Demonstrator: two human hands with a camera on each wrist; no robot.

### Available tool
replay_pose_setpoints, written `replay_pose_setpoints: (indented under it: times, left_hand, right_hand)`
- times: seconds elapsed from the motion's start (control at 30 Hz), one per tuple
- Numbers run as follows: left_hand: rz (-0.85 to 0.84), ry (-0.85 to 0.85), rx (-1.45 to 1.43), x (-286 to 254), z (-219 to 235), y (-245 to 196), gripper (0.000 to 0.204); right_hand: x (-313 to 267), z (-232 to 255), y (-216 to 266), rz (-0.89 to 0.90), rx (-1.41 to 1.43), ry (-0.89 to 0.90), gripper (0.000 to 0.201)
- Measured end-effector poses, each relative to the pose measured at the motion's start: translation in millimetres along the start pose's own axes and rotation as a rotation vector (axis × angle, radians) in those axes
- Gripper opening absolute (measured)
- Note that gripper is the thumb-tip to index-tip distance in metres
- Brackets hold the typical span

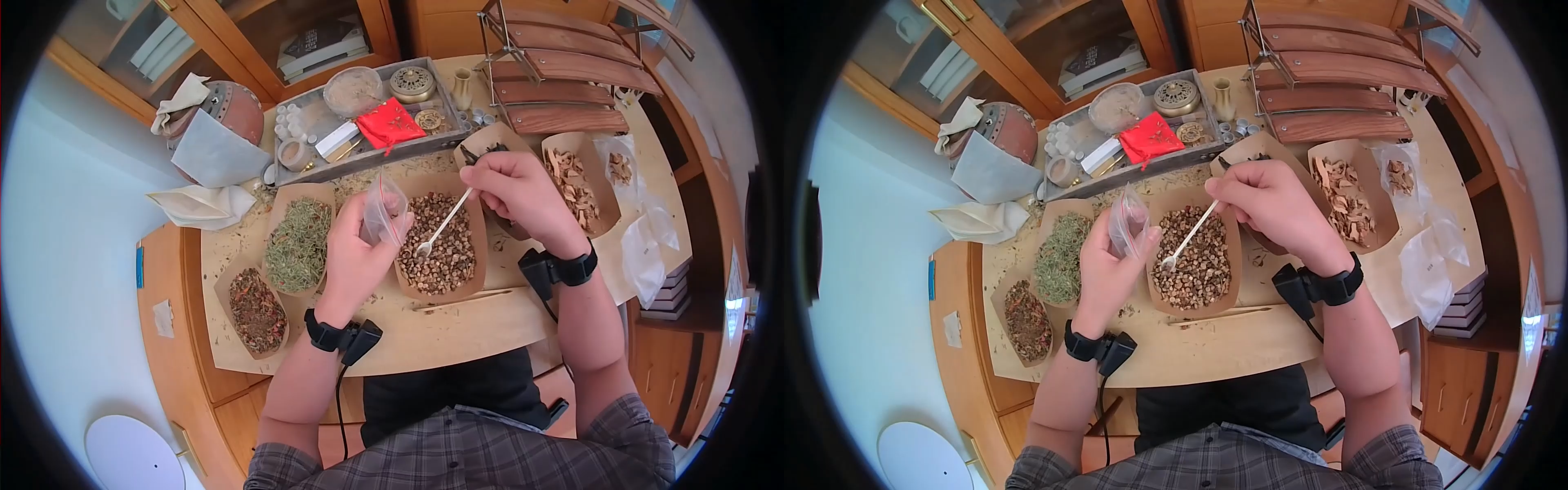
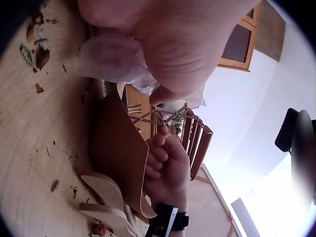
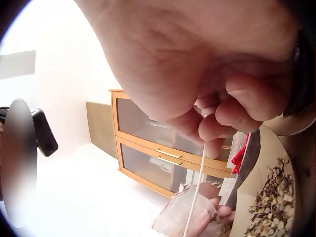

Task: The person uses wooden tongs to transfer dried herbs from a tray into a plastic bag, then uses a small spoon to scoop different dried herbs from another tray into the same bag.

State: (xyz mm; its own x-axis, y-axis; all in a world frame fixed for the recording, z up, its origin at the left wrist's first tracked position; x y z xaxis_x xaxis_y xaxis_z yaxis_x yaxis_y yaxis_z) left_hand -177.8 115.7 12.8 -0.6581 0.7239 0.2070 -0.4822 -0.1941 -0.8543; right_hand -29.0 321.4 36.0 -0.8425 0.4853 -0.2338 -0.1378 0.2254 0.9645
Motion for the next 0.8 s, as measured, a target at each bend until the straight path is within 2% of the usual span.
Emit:
replay_pose_setpoints:
  times: [0.13, 0.2, 0.33, 0.5, 0.57, 0.63, 0.73, 0.8]
  left_hand:
    - [-0.005, -0.017, -0.070, -0.2, -2.1, 5.4, 0.034]
    - [-0.008, 0.014, -0.010, -0.6, -1.2, 4.6, 0.038]
    - [0.042, 0.067, 0.049, -1.1, -2.6, 3.1, 0.046]
    - [0.034, 0.054, 0.005, -0.7, -3.2, 5.0, 0.046]
    - [0.030, 0.050, 0.017, -0.6, -3.6, 4.7, 0.046]
    - [0.003, -0.030, -0.001, -0.1, 0.7, 0.4, 0.036]
    - [0.014, 0.040, 0.017, -1.3, -0.7, 2.1, 0.045]
    - [0.026, 0.040, 0.019, -1.7, -0.1, -1.5, 0.044]
  right_hand:
    - [-0.4, 3.6, 4.0, 0.057, 0.205, -0.026, 0.034]
    - [-3.0, 5.0, 13.2, 0.150, 0.330, -0.048, 0.035]
    - [-4.4, 2.0, 14.7, 0.199, 0.330, -0.102, 0.033]
    - [-10.0, -1.4, 24.2, 0.359, 0.140, -0.153, 0.029]
    - [-11.3, 4.2, 25.7, 0.376, 0.146, -0.183, 0.029]
    - [-11.5, 14.0, 27.0, 0.394, 0.152, -0.213, 0.030]
    - [-6.0, 27.5, 21.5, 0.372, 0.186, -0.260, 0.028]
    - [-4.4, 27.0, 23.1, 0.454, -0.138, -0.327, 0.029]
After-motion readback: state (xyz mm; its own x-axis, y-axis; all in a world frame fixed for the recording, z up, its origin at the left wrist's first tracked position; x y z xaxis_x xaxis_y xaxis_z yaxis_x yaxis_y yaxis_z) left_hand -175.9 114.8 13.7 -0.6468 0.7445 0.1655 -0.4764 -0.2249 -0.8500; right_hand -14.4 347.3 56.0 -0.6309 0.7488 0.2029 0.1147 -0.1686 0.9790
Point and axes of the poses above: each hand's wrist, its own x-axis towards the middle knuckle, its own z-axis out of the back of the hand, y = z × x, the point moved 8 cm from there along x, towards the middle knuckle, and after that the axes turned 13 degrees about x, right-handed, at the moved point
